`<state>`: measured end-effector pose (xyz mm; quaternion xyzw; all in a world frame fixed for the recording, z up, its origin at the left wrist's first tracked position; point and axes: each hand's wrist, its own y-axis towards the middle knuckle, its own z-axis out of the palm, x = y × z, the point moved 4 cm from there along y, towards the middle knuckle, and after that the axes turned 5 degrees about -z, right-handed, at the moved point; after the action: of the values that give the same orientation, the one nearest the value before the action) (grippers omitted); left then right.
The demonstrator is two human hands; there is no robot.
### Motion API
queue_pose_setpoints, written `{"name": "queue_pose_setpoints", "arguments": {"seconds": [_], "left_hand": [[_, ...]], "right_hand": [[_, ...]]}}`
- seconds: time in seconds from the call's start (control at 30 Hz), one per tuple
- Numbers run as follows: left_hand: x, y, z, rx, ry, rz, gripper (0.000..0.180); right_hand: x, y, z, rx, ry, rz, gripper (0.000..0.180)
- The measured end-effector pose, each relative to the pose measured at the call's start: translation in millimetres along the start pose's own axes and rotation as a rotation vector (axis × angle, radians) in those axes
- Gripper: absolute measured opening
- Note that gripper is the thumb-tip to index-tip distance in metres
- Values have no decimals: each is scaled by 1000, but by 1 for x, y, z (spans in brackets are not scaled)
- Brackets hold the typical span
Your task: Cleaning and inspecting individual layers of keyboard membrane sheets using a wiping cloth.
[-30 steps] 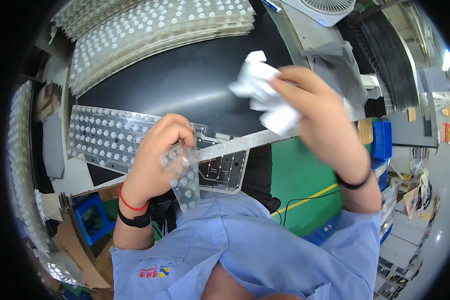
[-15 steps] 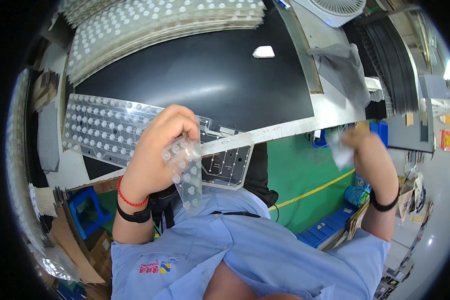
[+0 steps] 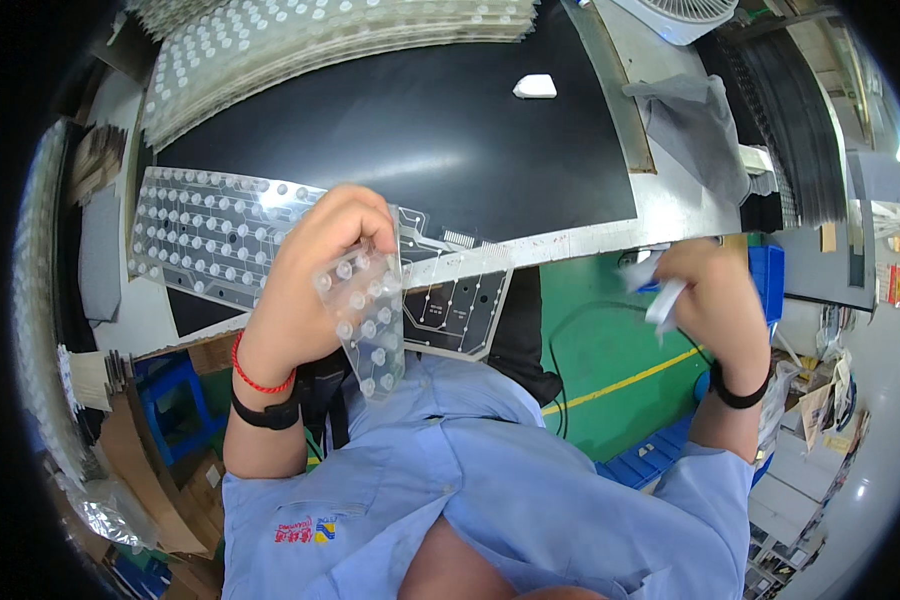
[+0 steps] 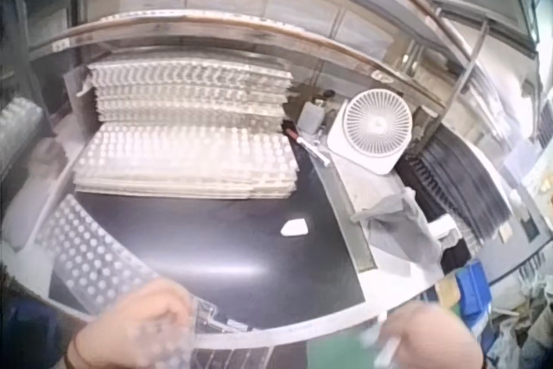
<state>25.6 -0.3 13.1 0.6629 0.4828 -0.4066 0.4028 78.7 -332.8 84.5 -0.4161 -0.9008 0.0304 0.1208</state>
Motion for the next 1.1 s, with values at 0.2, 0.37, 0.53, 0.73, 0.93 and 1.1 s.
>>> {"name": "queue_pose_setpoints", "arguments": {"seconds": [0.2, 0.37, 0.53, 0.73, 0.93, 1.1], "left_hand": [[5, -1, -1, -1, 27, 42, 19], [5, -1, -2, -36, 4, -14, 16], [5, 0, 1, -25, -12, 17, 14], [2, 10, 5, -46, 11, 40, 21], [0, 8, 7, -241, -137, -21, 37], [-16, -12, -14, -350, -46, 376, 37]], "right_hand": [[87, 74, 47, -468, 388, -485, 42], [58, 43, 59, -278, 403, -482, 28], [-68, -6, -2, -464, 159, 150, 20], [4, 47, 37, -735, -38, 3, 57], [74, 28, 99, -470, 1, -442, 59], [74, 55, 79, -811, 373, -349, 58]]}}
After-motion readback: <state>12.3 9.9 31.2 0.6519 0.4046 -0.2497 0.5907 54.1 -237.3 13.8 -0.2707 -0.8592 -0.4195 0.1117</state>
